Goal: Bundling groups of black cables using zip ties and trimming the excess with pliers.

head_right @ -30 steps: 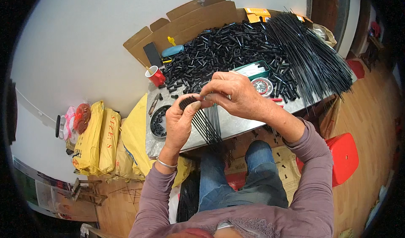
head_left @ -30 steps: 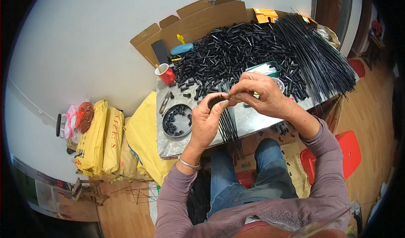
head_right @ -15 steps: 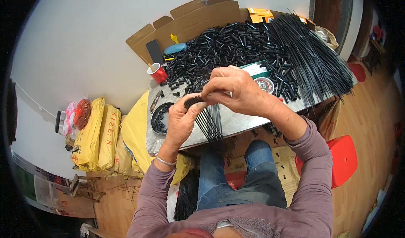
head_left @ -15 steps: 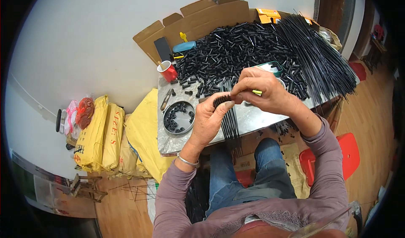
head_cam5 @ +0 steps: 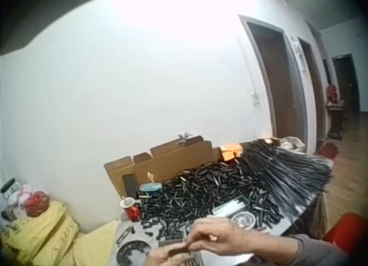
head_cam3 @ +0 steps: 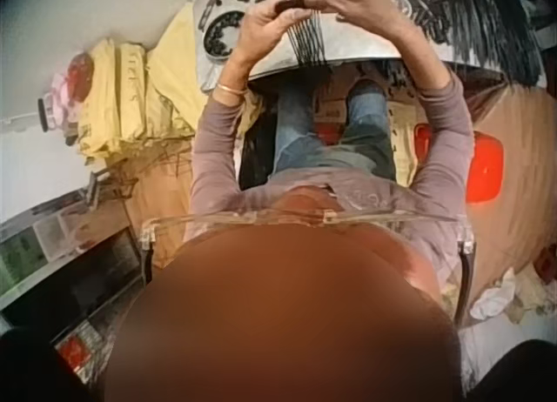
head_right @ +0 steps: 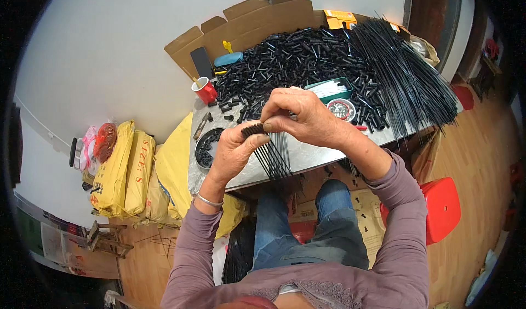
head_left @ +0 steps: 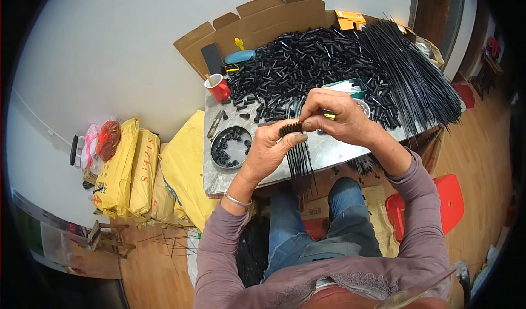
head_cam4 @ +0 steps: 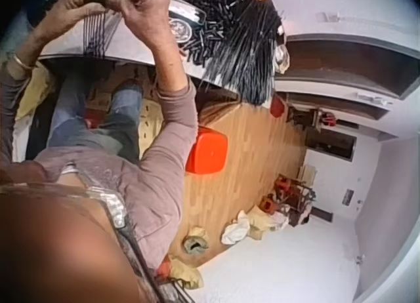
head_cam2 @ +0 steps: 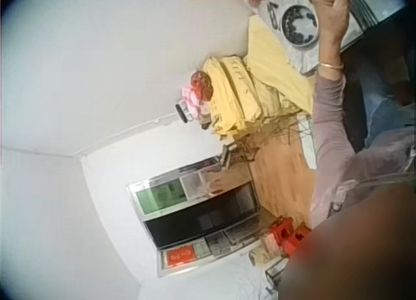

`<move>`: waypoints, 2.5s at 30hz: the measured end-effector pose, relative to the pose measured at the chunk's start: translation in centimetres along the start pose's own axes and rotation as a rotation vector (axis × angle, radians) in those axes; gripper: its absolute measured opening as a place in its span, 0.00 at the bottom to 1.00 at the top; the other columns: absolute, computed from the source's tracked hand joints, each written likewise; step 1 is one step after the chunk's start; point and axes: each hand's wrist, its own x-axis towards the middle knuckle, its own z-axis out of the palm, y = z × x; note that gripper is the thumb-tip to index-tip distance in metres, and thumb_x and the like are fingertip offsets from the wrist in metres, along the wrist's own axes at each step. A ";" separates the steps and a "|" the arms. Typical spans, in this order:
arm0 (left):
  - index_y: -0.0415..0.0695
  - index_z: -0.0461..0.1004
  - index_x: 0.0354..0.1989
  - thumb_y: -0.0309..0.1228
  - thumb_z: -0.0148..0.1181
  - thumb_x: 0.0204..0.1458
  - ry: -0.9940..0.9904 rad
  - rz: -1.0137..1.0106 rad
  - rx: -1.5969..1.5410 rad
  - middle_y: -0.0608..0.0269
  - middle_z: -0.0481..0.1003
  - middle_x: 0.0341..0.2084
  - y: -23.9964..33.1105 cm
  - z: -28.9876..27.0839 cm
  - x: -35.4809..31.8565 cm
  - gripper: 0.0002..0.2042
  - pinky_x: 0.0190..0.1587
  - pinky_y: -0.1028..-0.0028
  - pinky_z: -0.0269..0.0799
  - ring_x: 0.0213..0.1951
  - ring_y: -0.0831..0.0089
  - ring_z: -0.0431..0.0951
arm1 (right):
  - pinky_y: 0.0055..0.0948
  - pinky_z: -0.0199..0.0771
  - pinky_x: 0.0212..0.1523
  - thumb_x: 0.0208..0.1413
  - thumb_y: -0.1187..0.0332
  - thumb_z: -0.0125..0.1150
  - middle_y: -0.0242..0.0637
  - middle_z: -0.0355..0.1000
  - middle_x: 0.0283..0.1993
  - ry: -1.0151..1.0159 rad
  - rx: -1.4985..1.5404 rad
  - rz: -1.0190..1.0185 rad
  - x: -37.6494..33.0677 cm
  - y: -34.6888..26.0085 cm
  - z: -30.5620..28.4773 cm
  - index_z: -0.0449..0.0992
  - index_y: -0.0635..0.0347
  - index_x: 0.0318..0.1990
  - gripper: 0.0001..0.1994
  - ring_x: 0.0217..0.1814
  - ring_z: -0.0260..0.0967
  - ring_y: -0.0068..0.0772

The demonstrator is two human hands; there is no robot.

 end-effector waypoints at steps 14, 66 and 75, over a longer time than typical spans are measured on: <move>0.39 0.77 0.45 0.29 0.71 0.37 -0.039 0.364 0.363 0.53 0.77 0.44 -1.2 -1.6 0.9 0.22 0.52 0.69 0.70 0.50 0.61 0.76 | 0.27 0.55 0.27 0.34 0.69 0.73 0.27 0.64 0.21 0.007 -0.249 -0.211 1.6 -0.6 0.6 0.68 0.55 0.23 0.15 0.22 0.60 0.25; 0.38 0.47 0.66 0.62 0.61 0.37 -0.160 0.165 0.871 0.41 0.43 0.66 -12.9 2.9 -3.9 0.53 0.68 0.50 0.36 0.67 0.41 0.37 | 0.39 0.72 0.41 0.46 0.61 0.61 0.41 0.77 0.35 -0.130 -0.862 0.823 -3.6 19.2 -2.8 0.81 0.52 0.34 0.10 0.40 0.75 0.43; 0.35 0.55 0.63 0.58 0.64 0.38 -0.262 0.079 0.737 0.40 0.50 0.64 -10.6 3.3 -5.3 0.49 0.67 0.50 0.40 0.67 0.44 0.43 | 0.38 0.72 0.38 0.44 0.65 0.60 0.36 0.74 0.33 -0.254 -0.961 0.639 -3.1 19.5 -4.5 0.80 0.54 0.28 0.07 0.37 0.73 0.42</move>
